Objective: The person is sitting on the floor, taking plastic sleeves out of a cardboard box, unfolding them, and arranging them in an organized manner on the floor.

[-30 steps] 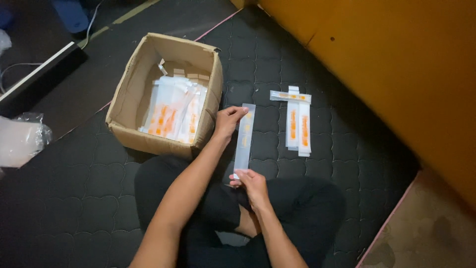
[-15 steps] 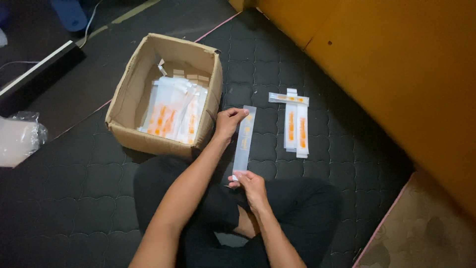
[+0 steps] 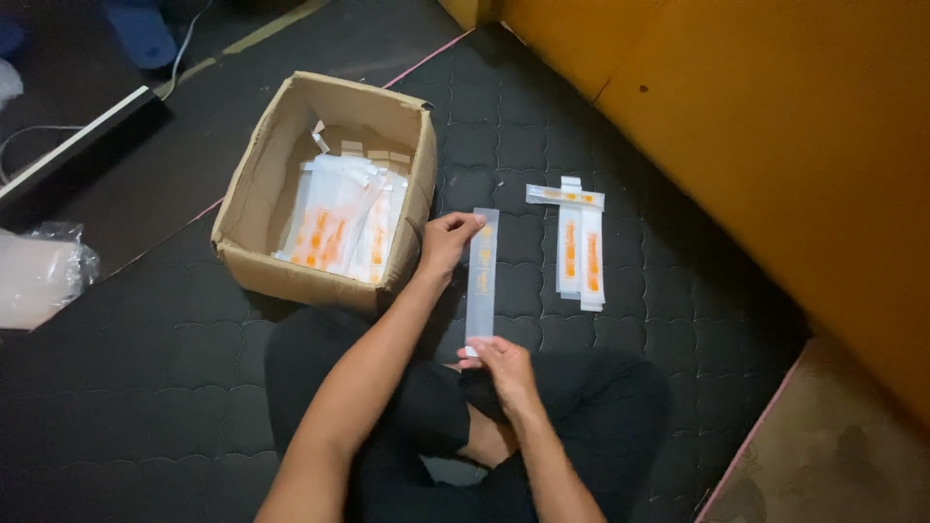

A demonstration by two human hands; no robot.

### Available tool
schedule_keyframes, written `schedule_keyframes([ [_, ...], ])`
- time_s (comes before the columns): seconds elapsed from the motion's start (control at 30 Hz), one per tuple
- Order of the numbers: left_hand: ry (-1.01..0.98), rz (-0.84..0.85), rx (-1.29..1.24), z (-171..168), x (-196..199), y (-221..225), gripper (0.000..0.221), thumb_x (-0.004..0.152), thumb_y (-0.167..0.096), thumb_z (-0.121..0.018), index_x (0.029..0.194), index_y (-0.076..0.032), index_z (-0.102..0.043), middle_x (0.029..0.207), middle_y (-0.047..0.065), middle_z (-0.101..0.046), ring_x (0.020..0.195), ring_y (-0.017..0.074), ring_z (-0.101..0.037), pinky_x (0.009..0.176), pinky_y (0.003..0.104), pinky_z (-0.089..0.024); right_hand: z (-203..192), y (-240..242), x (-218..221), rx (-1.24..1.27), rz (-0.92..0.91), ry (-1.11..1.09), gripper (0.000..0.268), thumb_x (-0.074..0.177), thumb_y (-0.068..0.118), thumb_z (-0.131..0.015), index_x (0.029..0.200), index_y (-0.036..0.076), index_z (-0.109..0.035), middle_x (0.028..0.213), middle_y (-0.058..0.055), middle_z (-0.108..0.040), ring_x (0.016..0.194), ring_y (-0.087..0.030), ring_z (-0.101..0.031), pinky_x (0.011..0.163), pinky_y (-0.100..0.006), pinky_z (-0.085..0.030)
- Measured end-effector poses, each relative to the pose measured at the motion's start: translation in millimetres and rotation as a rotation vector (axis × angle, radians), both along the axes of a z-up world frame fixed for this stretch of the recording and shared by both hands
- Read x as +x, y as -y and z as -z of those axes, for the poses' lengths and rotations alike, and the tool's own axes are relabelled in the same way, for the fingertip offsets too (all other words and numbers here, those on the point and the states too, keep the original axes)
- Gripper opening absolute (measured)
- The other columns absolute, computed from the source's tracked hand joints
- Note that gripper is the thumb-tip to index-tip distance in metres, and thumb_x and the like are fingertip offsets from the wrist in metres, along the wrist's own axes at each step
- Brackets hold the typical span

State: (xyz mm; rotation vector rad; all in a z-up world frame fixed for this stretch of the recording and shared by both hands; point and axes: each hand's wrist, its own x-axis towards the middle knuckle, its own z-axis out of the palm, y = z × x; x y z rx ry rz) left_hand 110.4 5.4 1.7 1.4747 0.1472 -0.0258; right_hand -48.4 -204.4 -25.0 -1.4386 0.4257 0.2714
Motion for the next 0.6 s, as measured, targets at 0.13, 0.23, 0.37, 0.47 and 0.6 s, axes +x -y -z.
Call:
schedule_keyframes([
  [0.13,0.027,0.019,0.028,-17.4,-12.2,-12.9,0.016,0.086,-0.025,-0.084,0.094,-0.012,-0.08,0.077,0.008,-0.074,0.072,0.0122,-0.065,0.068,0.029,-0.054,-5.8,18.2,-0.2,-0.03,0.008,0.014,0.025,0.101,0.015,-0.062,0.114,-0.004,-0.072,0.097,-0.023,-0.078,0.08,-0.023,-0.076,0.078,-0.033,-0.059],
  [0.23,0.054,0.041,0.047,-27.6,-17.7,-22.3,0.016,0.087,-0.025,-0.083,0.094,-0.012,-0.08,0.077,0.009,-0.074,0.073,0.0127,-0.065,0.069,0.029,-0.055,-10.8,36.1,1.7,-0.054,0.022,0.031,0.025,0.101,0.016,-0.061,0.114,-0.004,-0.072,0.097,-0.023,-0.078,0.08,-0.022,-0.076,0.079,-0.033,-0.059],
  [0.37,0.083,0.104,0.085,-22.9,-32.5,-33.9,0.014,0.09,-0.021,-0.08,0.094,-0.008,-0.076,0.079,0.012,-0.074,0.073,0.0181,-0.069,0.07,0.033,-0.057,-24.6,58.4,12.0,-0.114,0.069,0.086,0.021,0.101,0.017,-0.064,0.107,-0.001,-0.072,0.092,-0.022,-0.077,0.077,-0.021,-0.075,0.079,-0.031,-0.057],
  [0.47,0.06,0.179,0.083,-14.9,-51.3,-40.5,0.012,0.094,-0.016,-0.074,0.096,-0.004,-0.071,0.083,0.017,-0.074,0.074,0.0236,-0.073,0.071,0.037,-0.059,-29.8,77.5,32.8,-0.189,0.13,0.18,0.016,0.1,0.017,-0.069,0.1,0.002,-0.073,0.087,-0.018,-0.076,0.075,-0.019,-0.073,0.081,-0.03,-0.056],
  [0.6,-0.03,0.209,0.014,-18.4,-74.8,-39.0,0.013,0.099,-0.012,-0.069,0.1,0.0,-0.066,0.088,0.018,-0.074,0.076,0.0221,-0.074,0.07,0.035,-0.061,-29.5,89.7,54.5,-0.233,0.19,0.271,0.014,0.096,0.018,-0.077,0.099,0.005,-0.075,0.086,-0.013,-0.075,0.074,-0.016,-0.073,0.08,-0.028,-0.058],
])
